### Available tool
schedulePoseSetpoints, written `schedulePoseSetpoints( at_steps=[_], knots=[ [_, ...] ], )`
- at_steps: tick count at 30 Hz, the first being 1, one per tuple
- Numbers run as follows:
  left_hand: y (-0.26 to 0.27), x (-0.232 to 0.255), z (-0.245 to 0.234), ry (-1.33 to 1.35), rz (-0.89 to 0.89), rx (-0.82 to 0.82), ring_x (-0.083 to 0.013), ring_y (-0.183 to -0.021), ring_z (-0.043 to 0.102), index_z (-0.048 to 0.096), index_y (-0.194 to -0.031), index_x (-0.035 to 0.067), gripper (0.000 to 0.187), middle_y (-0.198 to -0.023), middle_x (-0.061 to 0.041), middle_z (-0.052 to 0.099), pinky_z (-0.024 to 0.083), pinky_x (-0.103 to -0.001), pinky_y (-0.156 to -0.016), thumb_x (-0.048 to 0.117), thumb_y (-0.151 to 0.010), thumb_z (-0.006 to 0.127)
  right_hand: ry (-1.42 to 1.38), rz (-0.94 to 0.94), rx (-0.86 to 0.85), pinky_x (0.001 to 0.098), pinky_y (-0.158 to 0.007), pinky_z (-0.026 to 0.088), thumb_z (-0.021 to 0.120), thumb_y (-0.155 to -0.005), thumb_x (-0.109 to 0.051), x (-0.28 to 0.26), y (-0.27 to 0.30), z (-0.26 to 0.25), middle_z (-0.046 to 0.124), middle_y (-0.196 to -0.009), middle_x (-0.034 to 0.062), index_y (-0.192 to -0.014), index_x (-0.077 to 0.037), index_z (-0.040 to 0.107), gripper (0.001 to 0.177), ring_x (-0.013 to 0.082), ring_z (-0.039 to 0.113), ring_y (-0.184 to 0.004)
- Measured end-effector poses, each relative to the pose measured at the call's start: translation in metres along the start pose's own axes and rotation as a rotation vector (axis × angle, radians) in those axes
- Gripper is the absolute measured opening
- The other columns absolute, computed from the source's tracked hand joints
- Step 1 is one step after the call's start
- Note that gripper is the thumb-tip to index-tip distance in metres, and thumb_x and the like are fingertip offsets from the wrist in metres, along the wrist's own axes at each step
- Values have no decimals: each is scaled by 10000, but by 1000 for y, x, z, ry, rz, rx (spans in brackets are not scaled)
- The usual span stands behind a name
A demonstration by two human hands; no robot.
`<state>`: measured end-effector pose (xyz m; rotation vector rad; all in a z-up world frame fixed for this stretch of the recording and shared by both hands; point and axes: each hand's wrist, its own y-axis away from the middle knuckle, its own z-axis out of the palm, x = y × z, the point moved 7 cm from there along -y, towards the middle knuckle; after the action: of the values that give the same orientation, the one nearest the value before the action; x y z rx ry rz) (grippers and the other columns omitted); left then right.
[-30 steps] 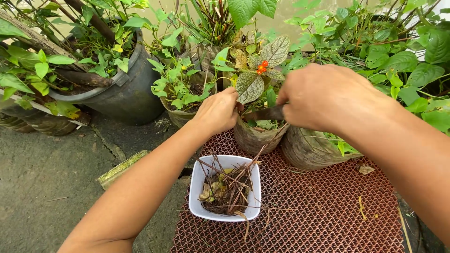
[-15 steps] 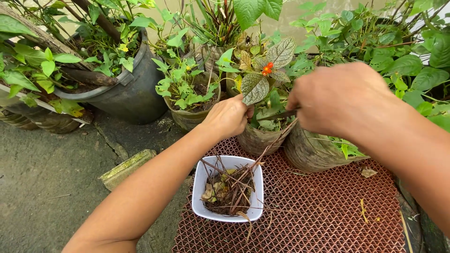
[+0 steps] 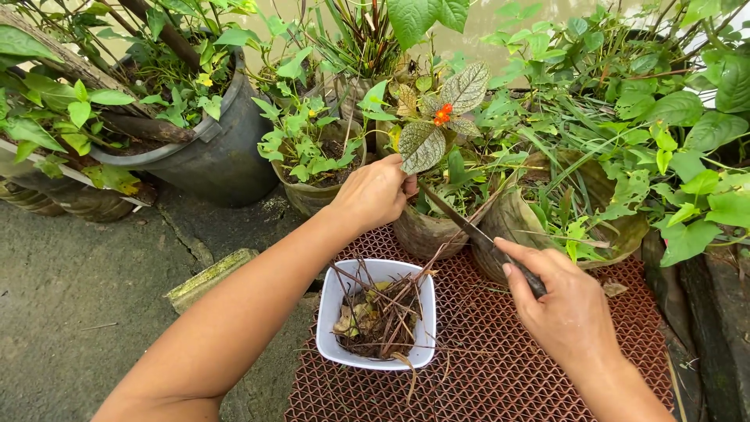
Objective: Prune and tidy various outdoor potted plants using a small blade.
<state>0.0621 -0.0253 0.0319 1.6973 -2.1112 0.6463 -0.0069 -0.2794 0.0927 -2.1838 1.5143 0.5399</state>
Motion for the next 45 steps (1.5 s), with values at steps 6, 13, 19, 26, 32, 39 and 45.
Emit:
schedulePoseSetpoints(
  at_steps=[6, 13, 19, 26, 32, 39, 45],
  knots=[
    [3, 0, -6, 0, -26, -2, -409, -925, 675, 700, -844, 49, 123, -998, -158, 668, 534, -512, -808, 12, -760, 618, -44, 139, -26, 341, -541, 506, 701, -913, -199, 3, 10, 11, 703, -825, 62, -1268, -234, 730, 358, 196, 615, -570],
    [4, 10, -10, 32, -10, 3, -409, -879, 680, 709, -830, 36, 137, -954, -165, 684, 540, -500, -771, 5, -734, 615, -127, 45, 63, 305, -564, 511, 690, -914, -171, 6, 18, 17, 705, -878, 56, -1283, -162, 713, 370, 143, 636, -624],
    [14, 15, 6, 272, -60, -99, -273, -746, 741, 710, -870, 21, 125, -776, -131, 734, 580, -388, -712, 2, -793, 614, -167, 109, 180, 310, -610, 506, 656, -987, -189, 56, 75, 58, 661, -832, 58, -1323, -165, 702, 340, 150, 608, -644],
    [36, 17, 26, 338, -67, -232, -227, -742, 735, 725, -871, 26, 134, -798, -109, 742, 584, -353, -705, -14, -785, 630, -140, 115, 122, 292, -697, 514, 590, -999, -201, 123, 165, 111, 604, -930, 27, -1447, -208, 597, 448, 147, 603, -769],
    [44, 16, 40, 310, -65, -292, -225, -765, 744, 727, -884, 27, 156, -817, -105, 749, 591, -347, -728, -9, -791, 607, 95, 433, -61, 320, -701, 547, 623, -959, -314, 157, 199, 142, 618, -950, 17, -1417, -406, 595, 468, 166, 635, -769],
    [48, 10, 69, 268, -105, -525, -235, -927, 738, 655, -1186, 55, 498, -1011, -94, 760, 592, -343, -832, 87, -695, 738, 152, 539, -113, 366, -830, 537, 661, -947, -349, 158, 177, 169, 577, -1033, 54, -1367, -473, 644, 438, 216, 604, -949],
    [51, 27, 65, 272, -86, -652, -233, -975, 722, 611, -1309, 86, 794, -1098, -78, 722, 572, -352, -857, 264, -594, 906, 26, 233, 212, 370, -860, 515, 674, -942, -289, 122, 147, 151, 607, -1000, 55, -1161, -313, 761, 237, 243, 596, -970]
  ],
)
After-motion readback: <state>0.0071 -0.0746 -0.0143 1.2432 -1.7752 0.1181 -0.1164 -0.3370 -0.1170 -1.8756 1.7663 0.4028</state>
